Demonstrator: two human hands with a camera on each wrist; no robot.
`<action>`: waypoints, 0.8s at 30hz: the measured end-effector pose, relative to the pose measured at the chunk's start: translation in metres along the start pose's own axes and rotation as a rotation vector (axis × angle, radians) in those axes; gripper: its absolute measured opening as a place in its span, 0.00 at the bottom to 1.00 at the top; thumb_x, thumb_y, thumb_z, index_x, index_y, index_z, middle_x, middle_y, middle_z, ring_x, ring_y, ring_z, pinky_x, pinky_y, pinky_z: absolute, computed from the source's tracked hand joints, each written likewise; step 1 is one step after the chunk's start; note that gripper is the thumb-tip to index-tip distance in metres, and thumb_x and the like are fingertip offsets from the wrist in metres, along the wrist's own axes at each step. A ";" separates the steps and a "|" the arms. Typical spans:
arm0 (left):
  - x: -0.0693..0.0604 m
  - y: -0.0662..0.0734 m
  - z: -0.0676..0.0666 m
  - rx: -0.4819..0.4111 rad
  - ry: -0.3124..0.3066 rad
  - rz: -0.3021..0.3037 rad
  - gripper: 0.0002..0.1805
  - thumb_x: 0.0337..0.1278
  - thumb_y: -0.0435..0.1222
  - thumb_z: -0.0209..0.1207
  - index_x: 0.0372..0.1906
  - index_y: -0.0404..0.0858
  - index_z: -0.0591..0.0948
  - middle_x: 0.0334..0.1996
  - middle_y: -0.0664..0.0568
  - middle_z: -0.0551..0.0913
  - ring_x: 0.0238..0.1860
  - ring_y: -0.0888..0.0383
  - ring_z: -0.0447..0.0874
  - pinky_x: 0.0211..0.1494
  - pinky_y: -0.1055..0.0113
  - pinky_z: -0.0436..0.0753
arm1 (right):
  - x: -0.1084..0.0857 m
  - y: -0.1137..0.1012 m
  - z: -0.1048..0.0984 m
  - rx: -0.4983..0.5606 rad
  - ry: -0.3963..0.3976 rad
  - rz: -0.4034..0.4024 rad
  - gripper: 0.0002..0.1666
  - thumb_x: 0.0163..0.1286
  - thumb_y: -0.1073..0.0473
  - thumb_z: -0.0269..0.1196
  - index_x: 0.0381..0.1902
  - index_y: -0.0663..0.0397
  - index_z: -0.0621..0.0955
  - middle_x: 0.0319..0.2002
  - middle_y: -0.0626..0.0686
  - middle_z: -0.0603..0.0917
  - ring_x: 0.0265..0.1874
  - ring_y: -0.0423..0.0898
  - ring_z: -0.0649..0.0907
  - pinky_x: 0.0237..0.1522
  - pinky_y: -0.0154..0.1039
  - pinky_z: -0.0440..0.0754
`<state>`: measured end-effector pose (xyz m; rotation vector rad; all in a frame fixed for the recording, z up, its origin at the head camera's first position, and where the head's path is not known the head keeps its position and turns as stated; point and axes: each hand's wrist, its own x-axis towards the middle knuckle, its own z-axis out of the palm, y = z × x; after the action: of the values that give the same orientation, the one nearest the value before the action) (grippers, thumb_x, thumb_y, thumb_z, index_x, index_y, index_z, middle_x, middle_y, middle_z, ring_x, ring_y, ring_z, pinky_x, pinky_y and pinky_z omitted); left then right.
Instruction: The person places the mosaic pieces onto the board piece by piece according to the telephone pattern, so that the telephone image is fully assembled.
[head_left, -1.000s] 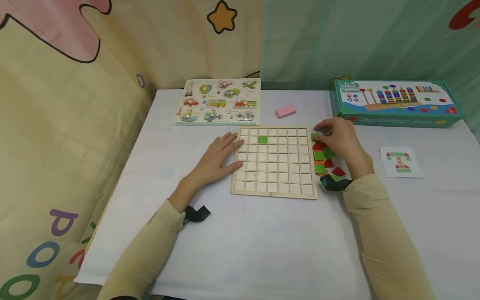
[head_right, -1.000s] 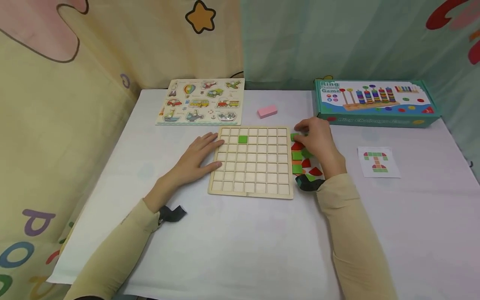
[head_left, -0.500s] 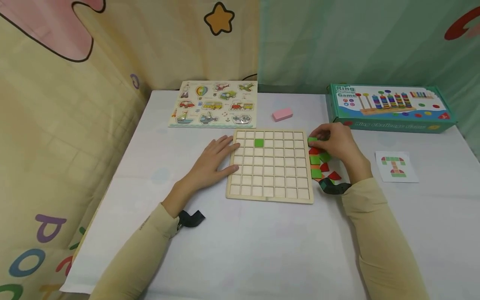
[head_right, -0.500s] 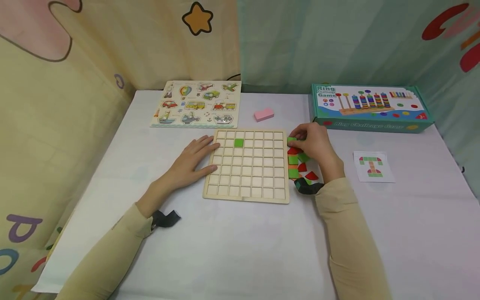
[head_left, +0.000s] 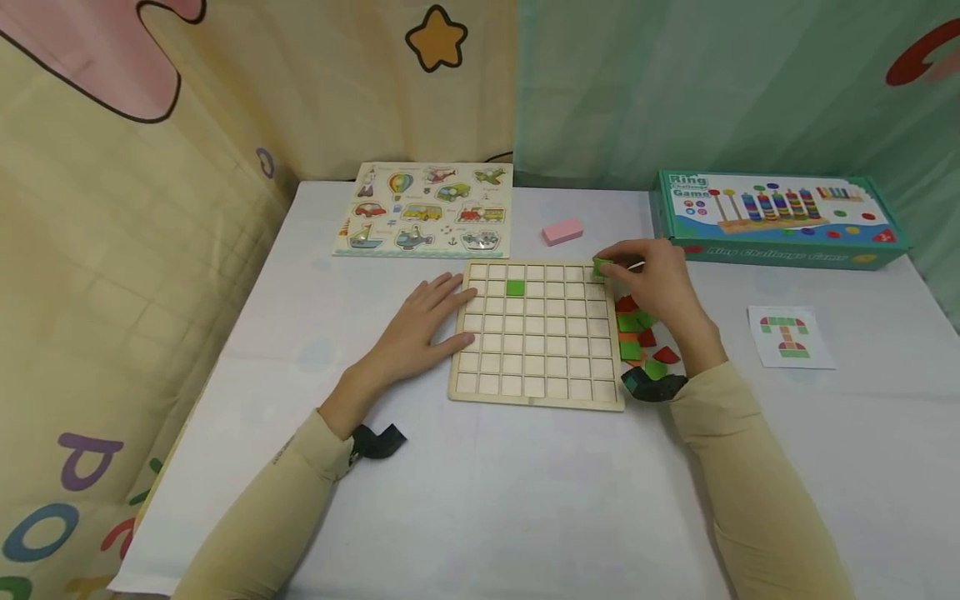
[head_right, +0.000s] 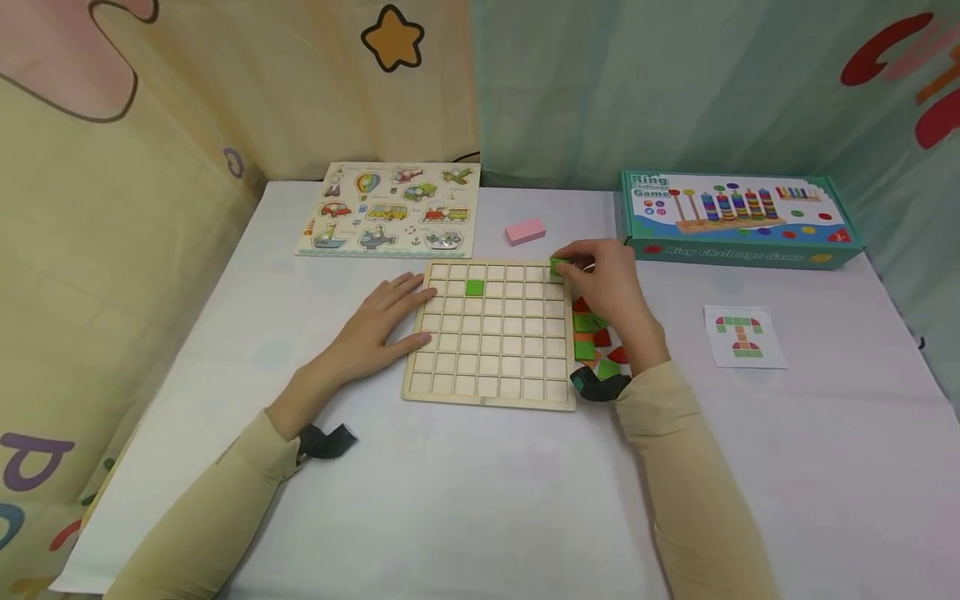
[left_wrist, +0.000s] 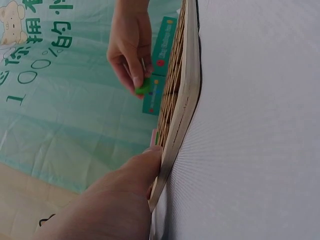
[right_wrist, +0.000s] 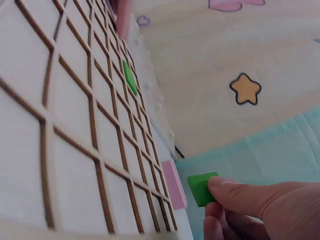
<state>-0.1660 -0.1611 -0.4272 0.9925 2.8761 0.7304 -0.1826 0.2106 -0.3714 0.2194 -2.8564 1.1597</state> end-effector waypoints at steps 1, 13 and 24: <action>0.000 0.000 0.000 -0.001 -0.001 0.000 0.38 0.73 0.54 0.61 0.81 0.47 0.67 0.84 0.45 0.59 0.86 0.46 0.47 0.89 0.47 0.44 | 0.000 -0.004 0.005 0.019 0.007 -0.017 0.13 0.77 0.57 0.67 0.53 0.58 0.89 0.50 0.62 0.90 0.46 0.59 0.87 0.45 0.45 0.84; -0.002 0.000 0.001 0.009 -0.015 -0.011 0.39 0.73 0.54 0.60 0.81 0.46 0.66 0.84 0.46 0.57 0.87 0.46 0.46 0.89 0.48 0.43 | 0.001 -0.012 0.049 0.086 -0.028 -0.073 0.09 0.73 0.59 0.71 0.48 0.55 0.89 0.42 0.57 0.91 0.39 0.51 0.89 0.45 0.44 0.86; 0.000 0.000 -0.001 0.008 0.000 0.003 0.38 0.73 0.53 0.61 0.81 0.45 0.67 0.84 0.44 0.58 0.86 0.45 0.47 0.89 0.48 0.43 | 0.001 -0.014 0.054 0.018 0.032 -0.155 0.09 0.70 0.65 0.73 0.46 0.60 0.91 0.41 0.59 0.87 0.40 0.53 0.87 0.45 0.48 0.89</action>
<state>-0.1659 -0.1613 -0.4260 0.9986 2.8808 0.7200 -0.1813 0.1629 -0.3999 0.4111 -2.7459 1.1488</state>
